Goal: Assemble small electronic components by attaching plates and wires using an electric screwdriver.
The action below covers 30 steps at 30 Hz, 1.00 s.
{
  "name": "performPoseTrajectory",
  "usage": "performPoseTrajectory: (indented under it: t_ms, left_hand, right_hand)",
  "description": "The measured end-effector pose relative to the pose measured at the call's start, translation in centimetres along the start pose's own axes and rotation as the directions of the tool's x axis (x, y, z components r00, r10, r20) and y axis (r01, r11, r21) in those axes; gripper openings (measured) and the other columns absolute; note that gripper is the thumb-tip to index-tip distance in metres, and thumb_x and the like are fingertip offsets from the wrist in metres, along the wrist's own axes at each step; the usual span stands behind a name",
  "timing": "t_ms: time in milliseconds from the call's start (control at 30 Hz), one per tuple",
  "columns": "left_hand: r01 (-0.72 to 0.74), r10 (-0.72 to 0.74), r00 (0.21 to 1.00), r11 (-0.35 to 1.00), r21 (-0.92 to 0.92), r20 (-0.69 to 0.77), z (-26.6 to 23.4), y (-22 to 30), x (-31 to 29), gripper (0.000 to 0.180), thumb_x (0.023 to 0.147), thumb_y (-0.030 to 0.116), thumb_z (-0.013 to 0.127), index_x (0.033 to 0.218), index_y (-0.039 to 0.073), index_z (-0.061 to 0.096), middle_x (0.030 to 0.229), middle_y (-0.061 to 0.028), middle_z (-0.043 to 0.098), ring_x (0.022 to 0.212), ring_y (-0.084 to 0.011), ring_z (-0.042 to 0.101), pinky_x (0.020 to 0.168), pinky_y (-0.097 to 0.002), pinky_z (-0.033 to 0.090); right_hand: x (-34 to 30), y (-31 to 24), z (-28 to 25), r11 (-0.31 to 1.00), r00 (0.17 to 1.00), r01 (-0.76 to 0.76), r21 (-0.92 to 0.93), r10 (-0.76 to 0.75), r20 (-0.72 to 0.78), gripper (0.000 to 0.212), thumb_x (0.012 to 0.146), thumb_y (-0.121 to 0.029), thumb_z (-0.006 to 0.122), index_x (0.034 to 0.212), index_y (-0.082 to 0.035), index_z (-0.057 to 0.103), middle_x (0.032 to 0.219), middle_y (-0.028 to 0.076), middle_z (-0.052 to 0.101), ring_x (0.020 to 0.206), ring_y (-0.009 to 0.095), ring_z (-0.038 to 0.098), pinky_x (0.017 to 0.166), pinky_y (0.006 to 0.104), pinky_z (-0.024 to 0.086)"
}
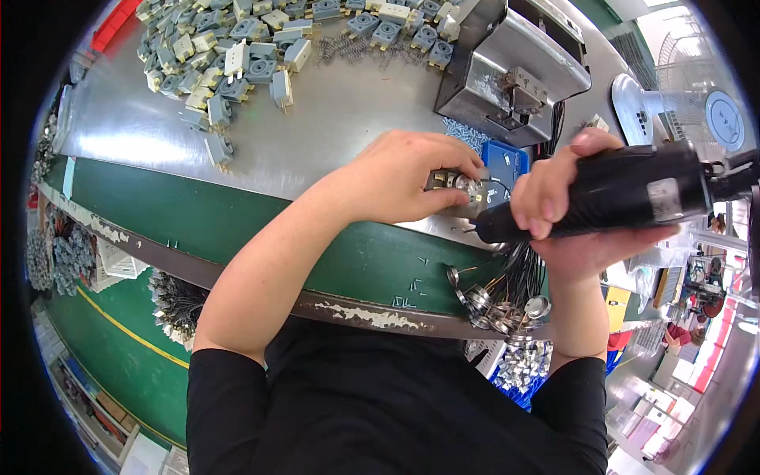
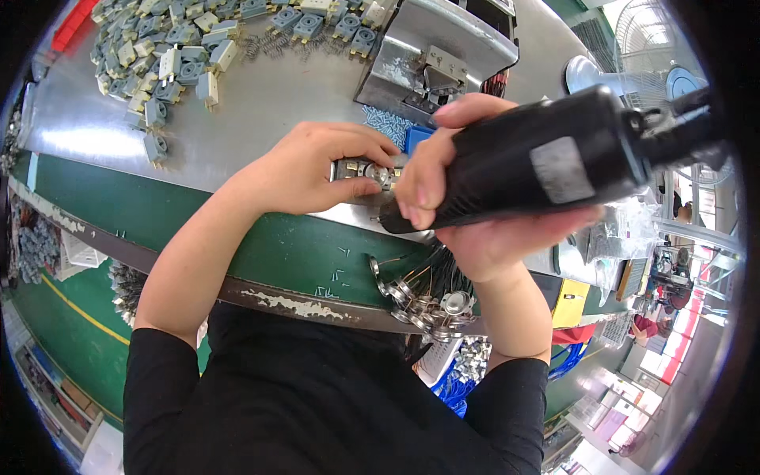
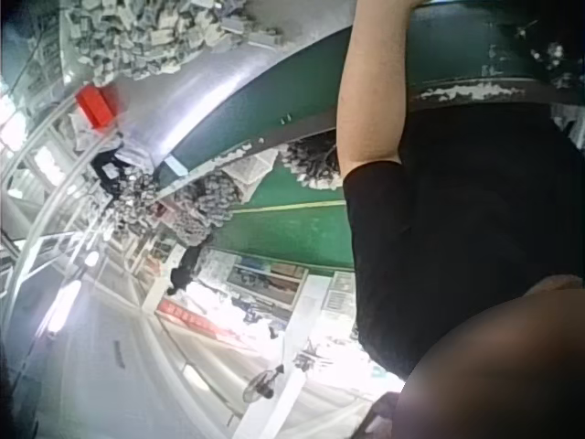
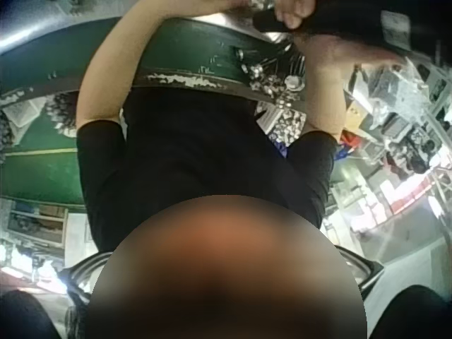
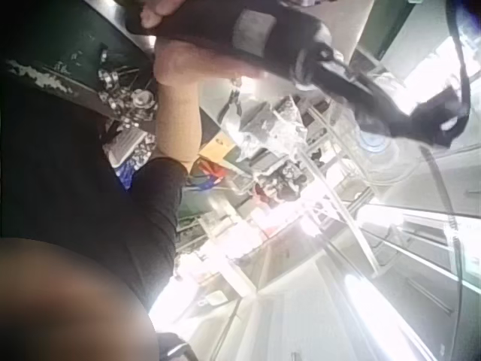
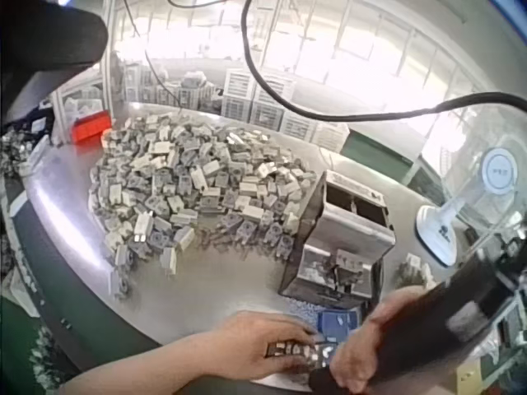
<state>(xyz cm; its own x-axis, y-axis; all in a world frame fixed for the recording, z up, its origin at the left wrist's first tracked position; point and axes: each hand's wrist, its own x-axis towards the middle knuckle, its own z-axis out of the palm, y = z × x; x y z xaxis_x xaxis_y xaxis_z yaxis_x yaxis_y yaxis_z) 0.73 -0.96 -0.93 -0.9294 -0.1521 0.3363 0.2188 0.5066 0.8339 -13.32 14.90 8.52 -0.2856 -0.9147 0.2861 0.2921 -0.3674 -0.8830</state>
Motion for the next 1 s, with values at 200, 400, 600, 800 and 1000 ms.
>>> performPoseTrajectory:
  t_ms: [200,400,600,800,1000]
  left_hand:
    - [-0.019,0.019,1.0,1.0,0.009,-0.007,0.1,-0.2,0.0,0.032,0.083,0.011,0.081,0.114,0.005,0.075,0.128,-0.0122,0.074,0.115,-0.0357,0.07,0.099,-0.0443,0.056]
    - [0.026,-0.026,0.999,0.999,-0.022,0.023,-0.1,0.1,0.0,0.032,0.084,0.012,0.081,0.115,0.005,0.075,0.125,-0.0148,0.075,0.111,-0.0368,0.072,0.097,-0.0444,0.057]
    - [0.025,-0.025,0.999,0.999,-0.03,0.028,-0.1,0.2,0.1,0.032,0.085,0.012,0.082,0.116,0.006,0.076,0.124,-0.0156,0.075,0.111,-0.0363,0.072,0.096,-0.0441,0.057]
    - [0.017,-0.016,0.999,1.0,-0.022,0.039,-0.2,0.0,0.1,0.033,0.085,0.012,0.081,0.117,0.006,0.075,0.125,-0.0156,0.074,0.112,-0.036,0.072,0.098,-0.044,0.057]
    - [0.04,-0.038,0.997,0.998,-0.038,0.06,-0.3,0.1,0.1,0.031,0.085,0.011,0.08,0.115,0.005,0.075,0.124,-0.0151,0.075,0.113,-0.0357,0.071,0.099,-0.0435,0.057]
  right_hand:
    - [0.4,2.1,-0.6,0.991,1.0,-0.003,0.135,0.007,-0.026,0.122,0.07,-0.106,0.04,0.132,-0.001,0.05,0.071,0.007,0.055,0.055,0.018,0.053,0.056,0.0339,0.045]
    - [1.1,0.9,-1.3,0.996,0.999,0.02,0.085,-0.024,0.04,0.11,0.079,-0.099,0.046,0.137,-0.005,0.051,0.075,0.002,0.053,0.059,0.014,0.051,0.057,0.0317,0.044]
    - [1.5,0.7,-1.7,0.993,0.998,0.062,0.1,-0.061,-0.005,0.111,0.079,-0.098,0.049,0.139,-0.005,0.05,0.077,0.003,0.055,0.059,0.014,0.052,0.057,0.0309,0.044]
    - [0.8,1.0,-1.2,0.993,0.998,0.062,0.105,-0.063,0.008,0.112,0.078,-0.098,0.05,0.139,-0.004,0.05,0.076,0.003,0.056,0.06,0.014,0.054,0.057,0.0312,0.044]
    - [-0.4,1.2,0.0,0.999,0.999,0.023,0.047,-0.025,0.043,0.109,0.079,-0.097,0.049,0.134,-0.002,0.048,0.072,0.005,0.055,0.055,0.016,0.053,0.053,0.0335,0.046]
